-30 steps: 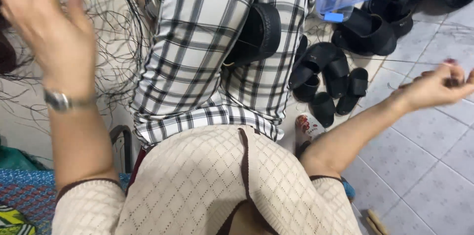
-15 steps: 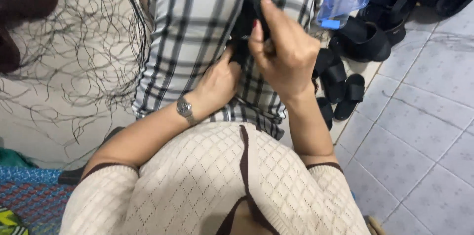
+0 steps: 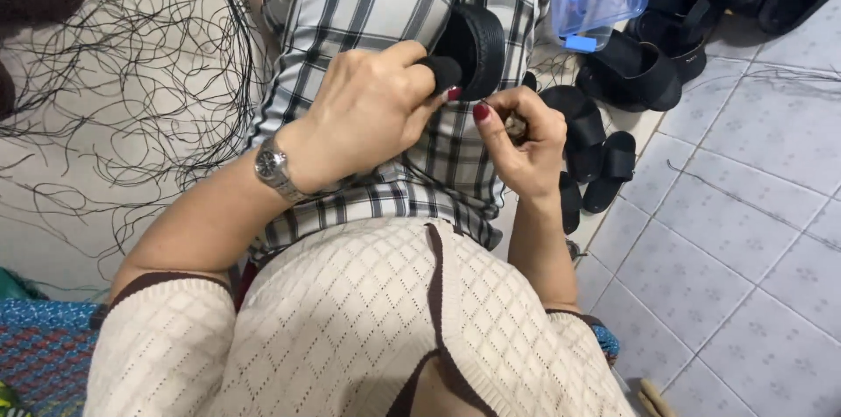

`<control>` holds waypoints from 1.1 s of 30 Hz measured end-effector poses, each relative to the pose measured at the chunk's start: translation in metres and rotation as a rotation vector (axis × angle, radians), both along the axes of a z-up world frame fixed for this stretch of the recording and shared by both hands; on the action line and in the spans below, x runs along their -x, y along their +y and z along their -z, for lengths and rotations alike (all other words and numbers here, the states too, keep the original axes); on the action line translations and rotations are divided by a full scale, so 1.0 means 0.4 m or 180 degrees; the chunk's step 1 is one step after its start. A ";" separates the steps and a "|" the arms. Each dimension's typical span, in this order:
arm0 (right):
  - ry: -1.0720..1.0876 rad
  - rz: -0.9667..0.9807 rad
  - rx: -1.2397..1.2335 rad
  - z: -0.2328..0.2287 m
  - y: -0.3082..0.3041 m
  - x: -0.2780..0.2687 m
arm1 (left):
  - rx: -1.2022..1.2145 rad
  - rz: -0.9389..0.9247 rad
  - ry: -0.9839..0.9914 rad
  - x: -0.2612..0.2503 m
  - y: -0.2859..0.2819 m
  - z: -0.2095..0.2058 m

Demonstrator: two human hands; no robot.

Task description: Hand-sewing the upper part of black sandals to the soles using a specialized hook needle and thread.

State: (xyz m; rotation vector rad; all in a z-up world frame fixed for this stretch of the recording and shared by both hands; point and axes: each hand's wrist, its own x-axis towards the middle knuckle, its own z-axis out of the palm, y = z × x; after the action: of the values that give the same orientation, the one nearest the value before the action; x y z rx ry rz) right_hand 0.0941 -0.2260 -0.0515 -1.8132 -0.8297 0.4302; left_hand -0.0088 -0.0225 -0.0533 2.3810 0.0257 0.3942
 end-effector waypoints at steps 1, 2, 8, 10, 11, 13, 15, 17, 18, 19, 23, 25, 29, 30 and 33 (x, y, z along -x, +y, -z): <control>0.0099 0.0043 -0.0061 0.014 -0.005 -0.003 | 0.0174 0.0001 0.0024 -0.002 0.006 -0.011; 0.0198 0.0086 -0.0121 0.029 -0.009 -0.006 | 0.0349 0.0002 0.0047 -0.005 0.012 -0.021; 0.0055 0.0109 -0.0400 0.023 0.022 -0.010 | 0.0603 -0.0535 -0.0035 -0.028 -0.022 0.002; 0.0072 0.0156 -0.0504 0.042 0.025 -0.016 | 0.0523 -0.0649 -0.0115 -0.033 -0.038 0.011; 0.0033 0.0171 -0.0664 0.051 0.033 -0.029 | 0.0394 -0.0784 -0.0261 -0.042 -0.041 0.013; -0.0012 0.0080 -0.0548 0.029 0.022 -0.020 | 0.0438 -0.0730 -0.0400 -0.031 -0.037 0.028; -0.0052 0.0001 -0.0418 -0.047 0.021 -0.006 | 0.0493 -0.0666 -0.0529 -0.012 -0.036 0.039; 0.0130 -0.0940 0.0124 -0.172 0.031 0.021 | 0.0400 -0.0335 -0.0617 0.018 -0.037 0.050; 0.0144 -0.0925 0.0124 -0.199 0.050 0.026 | 0.0403 -0.0321 -0.0602 0.020 -0.040 0.030; 0.0189 -0.1865 -0.0122 -0.230 0.063 0.036 | 0.0398 -0.0214 -0.0816 0.025 -0.050 0.010; 0.0243 -0.2986 -0.0228 -0.253 -0.038 -0.049 | 0.0937 -0.0589 -0.0990 0.091 0.057 -0.035; -0.0871 -0.2368 0.0551 -0.220 -0.062 -0.071 | 0.0390 -0.1328 -0.0876 0.177 0.253 0.139; -0.2533 -0.1428 0.1888 -0.176 -0.065 -0.065 | -0.2024 -0.1520 0.1886 0.322 0.426 0.130; -0.2534 -0.1412 0.1893 -0.178 -0.060 -0.062 | -0.2029 -0.1509 0.1876 0.304 0.403 0.105; -0.2609 -0.1305 0.2013 -0.194 -0.049 -0.057 | -0.2368 -0.1741 0.2118 0.237 0.309 0.024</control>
State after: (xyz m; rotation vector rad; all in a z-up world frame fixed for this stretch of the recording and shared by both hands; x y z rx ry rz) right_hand 0.1168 -0.2455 0.0262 -2.4480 -1.8036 0.1946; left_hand -0.1036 0.1011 -0.0628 3.1117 1.0030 -0.2171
